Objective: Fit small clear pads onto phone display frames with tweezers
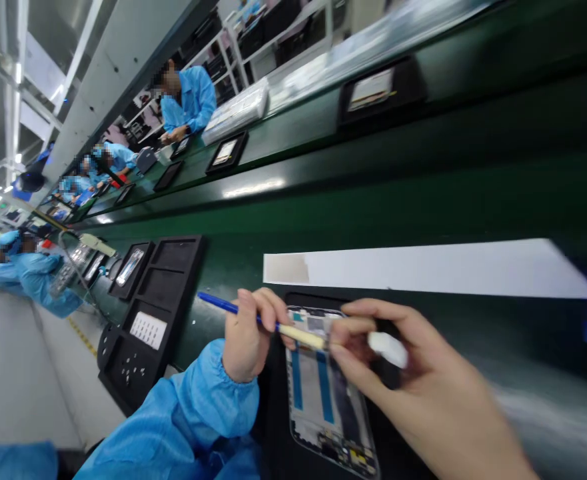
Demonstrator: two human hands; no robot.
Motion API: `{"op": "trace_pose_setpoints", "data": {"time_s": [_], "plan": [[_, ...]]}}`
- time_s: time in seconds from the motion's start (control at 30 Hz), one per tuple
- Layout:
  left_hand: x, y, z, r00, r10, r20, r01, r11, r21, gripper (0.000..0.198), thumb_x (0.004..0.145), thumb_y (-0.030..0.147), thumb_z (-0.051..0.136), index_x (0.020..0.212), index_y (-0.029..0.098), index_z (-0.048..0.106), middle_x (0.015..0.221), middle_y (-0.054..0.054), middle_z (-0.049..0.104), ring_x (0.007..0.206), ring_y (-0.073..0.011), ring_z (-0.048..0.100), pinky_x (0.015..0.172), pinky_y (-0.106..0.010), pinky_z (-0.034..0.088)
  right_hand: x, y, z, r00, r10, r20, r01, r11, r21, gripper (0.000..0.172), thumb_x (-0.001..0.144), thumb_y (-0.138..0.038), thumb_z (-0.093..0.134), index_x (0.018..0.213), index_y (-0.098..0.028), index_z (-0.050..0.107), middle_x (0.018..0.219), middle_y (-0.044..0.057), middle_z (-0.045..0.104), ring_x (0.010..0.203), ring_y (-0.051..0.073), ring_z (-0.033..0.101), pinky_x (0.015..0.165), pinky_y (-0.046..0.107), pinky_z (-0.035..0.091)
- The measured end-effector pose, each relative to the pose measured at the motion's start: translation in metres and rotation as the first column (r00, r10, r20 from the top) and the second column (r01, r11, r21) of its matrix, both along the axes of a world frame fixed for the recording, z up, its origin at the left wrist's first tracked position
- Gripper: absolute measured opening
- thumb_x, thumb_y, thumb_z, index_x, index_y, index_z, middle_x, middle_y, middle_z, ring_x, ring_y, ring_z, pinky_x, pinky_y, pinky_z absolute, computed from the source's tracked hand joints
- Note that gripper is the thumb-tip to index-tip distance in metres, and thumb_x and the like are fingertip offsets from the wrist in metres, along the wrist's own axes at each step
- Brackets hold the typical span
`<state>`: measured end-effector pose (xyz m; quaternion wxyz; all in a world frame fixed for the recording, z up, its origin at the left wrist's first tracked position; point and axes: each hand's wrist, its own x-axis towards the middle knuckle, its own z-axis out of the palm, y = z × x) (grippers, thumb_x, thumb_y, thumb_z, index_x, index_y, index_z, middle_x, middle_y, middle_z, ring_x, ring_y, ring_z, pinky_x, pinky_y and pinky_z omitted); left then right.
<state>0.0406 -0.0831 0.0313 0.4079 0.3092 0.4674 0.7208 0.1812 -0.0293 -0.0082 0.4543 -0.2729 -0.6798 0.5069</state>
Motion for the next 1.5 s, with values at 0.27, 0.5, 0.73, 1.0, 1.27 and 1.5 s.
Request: {"op": "trace_pose_setpoints", "data": {"time_s": [0.27,0.5,0.73,1.0,1.27,1.5], "plan": [[-0.002,0.011,-0.006,0.998,0.065,0.009,-0.065,0.998,-0.02,0.059,0.077,0.068,0.063,0.055,0.016,0.044,0.061,0.002,0.051,0.042,-0.0076,0.052,0.045,-0.022,0.047,0.026,0.007,0.032,0.956,-0.294,-0.007,0.291,0.948,-0.128,0.026,0.078,-0.035,0.066,0.097,-0.023,0.053,0.067,-0.002,0.059,0.058,0.016,0.058,0.055,0.028,0.051],[-0.022,0.009,-0.009,0.959,-0.157,-0.236,0.116,0.977,-0.178,0.037,0.084,0.048,0.067,0.071,0.016,0.055,0.085,0.0,0.057,0.067,-0.0111,0.063,0.063,-0.022,0.056,0.131,0.085,0.016,0.431,-0.752,0.498,0.68,0.634,0.368,0.027,0.076,-0.02,0.058,0.102,-0.019,0.059,0.081,0.007,0.064,0.071,0.025,0.059,0.066,0.036,0.044],[-0.029,0.003,0.007,0.788,-0.257,-0.56,0.108,0.952,-0.285,0.028,0.084,0.041,0.068,0.091,0.019,0.052,0.098,-0.005,0.066,0.075,-0.0161,0.07,0.07,-0.029,0.061,0.108,0.068,0.015,0.451,-0.798,0.4,0.505,0.598,0.623,0.032,0.081,-0.01,0.053,0.112,-0.017,0.055,0.102,0.011,0.068,0.091,0.029,0.06,0.077,0.039,0.043],[-0.033,0.002,0.006,0.613,-0.229,-0.756,0.027,0.963,-0.27,0.014,0.093,0.026,0.056,0.1,0.02,0.046,0.105,-0.011,0.068,0.101,-0.021,0.067,0.088,-0.038,0.055,0.022,0.024,0.004,0.881,-0.253,0.399,0.069,0.904,0.421,0.025,0.087,-0.006,0.047,0.106,-0.018,0.058,0.093,0.006,0.068,0.085,0.022,0.06,0.087,0.039,0.043],[-0.036,0.0,0.008,0.441,-0.262,-0.859,0.036,0.961,-0.274,0.008,0.094,0.023,0.055,0.101,0.021,0.051,0.104,-0.008,0.066,0.101,-0.0199,0.065,0.087,-0.036,0.053,0.016,0.023,-0.006,0.886,-0.206,0.416,0.015,0.908,0.419,0.031,0.081,-0.004,0.052,0.108,-0.017,0.059,0.09,0.003,0.067,0.084,0.021,0.056,0.109,0.053,0.029],[-0.033,0.002,0.013,0.339,-0.285,-0.897,-0.001,0.953,-0.303,0.015,0.091,0.023,0.061,0.104,0.021,0.055,0.1,-0.008,0.069,0.097,-0.0213,0.068,0.085,-0.037,0.055,0.021,0.019,-0.008,0.908,-0.168,0.384,0.021,0.934,0.358,0.036,0.079,-0.005,0.052,0.111,-0.021,0.057,0.093,0.001,0.068,0.087,0.021,0.058,0.115,0.06,0.021]]}}
